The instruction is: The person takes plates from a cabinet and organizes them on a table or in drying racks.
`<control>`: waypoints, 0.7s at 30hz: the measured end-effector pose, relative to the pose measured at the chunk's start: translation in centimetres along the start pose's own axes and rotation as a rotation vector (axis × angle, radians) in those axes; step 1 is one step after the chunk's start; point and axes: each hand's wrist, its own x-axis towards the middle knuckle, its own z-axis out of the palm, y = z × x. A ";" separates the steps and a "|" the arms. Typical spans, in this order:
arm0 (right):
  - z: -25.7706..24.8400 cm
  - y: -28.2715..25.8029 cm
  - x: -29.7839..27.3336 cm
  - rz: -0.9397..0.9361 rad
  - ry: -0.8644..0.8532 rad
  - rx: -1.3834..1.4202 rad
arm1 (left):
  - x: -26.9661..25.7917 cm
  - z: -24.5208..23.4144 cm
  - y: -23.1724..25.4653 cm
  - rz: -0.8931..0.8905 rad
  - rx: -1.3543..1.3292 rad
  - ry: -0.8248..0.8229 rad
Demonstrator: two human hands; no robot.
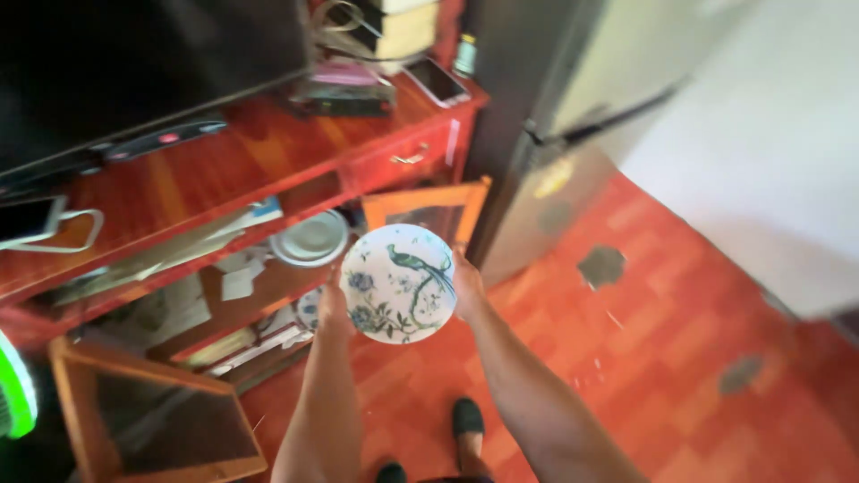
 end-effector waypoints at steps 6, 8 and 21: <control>-0.9 -4.2 -12.7 -0.053 0.022 0.257 | 0.0 4.5 -2.8 -0.148 0.064 -0.075; -3.8 -4.8 -14.4 -0.110 0.030 0.323 | -0.3 7.2 -4.5 -0.195 0.101 -0.117; -23.0 -10.4 -32.0 -0.559 0.199 0.552 | -6.4 27.0 -22.6 -0.411 0.374 -0.305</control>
